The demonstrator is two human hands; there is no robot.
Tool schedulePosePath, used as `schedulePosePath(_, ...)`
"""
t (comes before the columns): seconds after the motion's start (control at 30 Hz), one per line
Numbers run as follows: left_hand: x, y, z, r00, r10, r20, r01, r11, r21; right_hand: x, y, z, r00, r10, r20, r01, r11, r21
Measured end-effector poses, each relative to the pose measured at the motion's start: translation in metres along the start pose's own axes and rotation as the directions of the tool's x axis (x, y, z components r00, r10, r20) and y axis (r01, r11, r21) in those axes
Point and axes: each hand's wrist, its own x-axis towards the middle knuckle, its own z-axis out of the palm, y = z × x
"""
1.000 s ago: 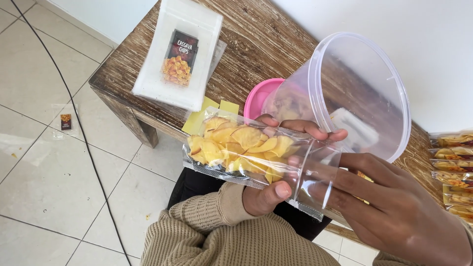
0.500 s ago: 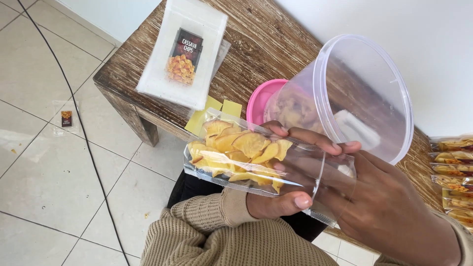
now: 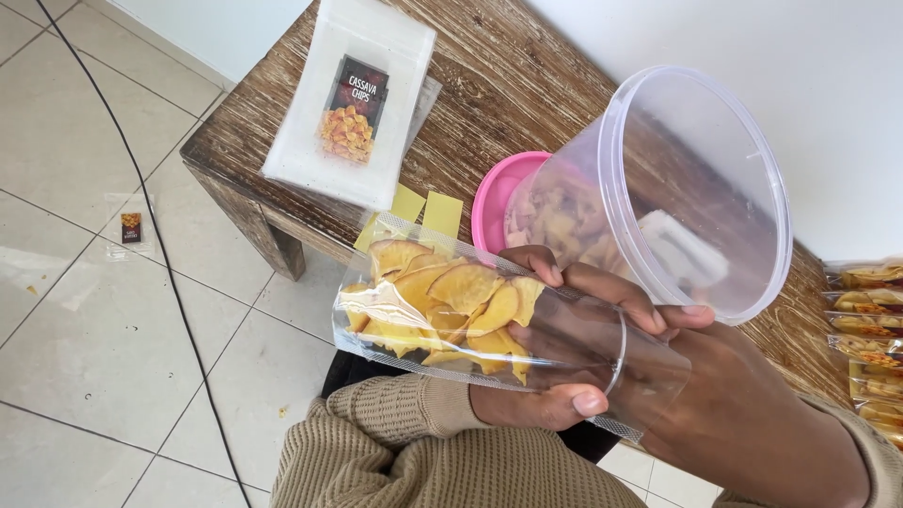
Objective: The person fills small plastic bags with chips from a large container, seals the bags by hand, and applies yellow labels to each package.
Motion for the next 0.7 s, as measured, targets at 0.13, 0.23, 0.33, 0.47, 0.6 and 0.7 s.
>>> schedulePosePath(0.13, 0.013, 0.033, 0.015, 0.999, -0.05, 0.019, 0.048, 0.997, 0.063, -0.013, 0.003, 0.004, 0.999, 0.011, 0.043, -0.009, 1.0, -0.028)
schedulePosePath(0.23, 0.012, 0.011, 0.009, 0.999, 0.025, -0.042, -0.023, 0.999, 0.029, -0.013, 0.006, -0.004, 0.997, 0.064, -0.036, -0.058, 0.986, 0.157)
schedulePosePath(0.33, 0.009, -0.014, 0.001, 0.989, 0.148, -0.026, -0.149, 0.987, -0.058, -0.013, 0.008, -0.021, 0.997, 0.049, -0.067, -0.031, 0.97, 0.239)
schedulePosePath(0.47, 0.008, -0.021, -0.002, 0.978, 0.153, -0.139, -0.171, 0.978, -0.123, -0.013, 0.003, -0.036, 0.96, 0.207, -0.186, -0.143, 0.94, 0.309)
schedulePosePath(0.6, 0.007, -0.018, 0.003, 0.981, 0.102, -0.166, -0.127, 0.98, -0.15, -0.025, 0.006, -0.028, 0.924, 0.156, -0.349, -0.137, 0.987, 0.079)
schedulePosePath(0.7, 0.007, -0.002, 0.014, 0.979, -0.041, -0.2, 0.017, 0.993, -0.118, -0.026, 0.013, -0.02, 0.956, 0.108, -0.274, -0.118, 0.993, -0.021)
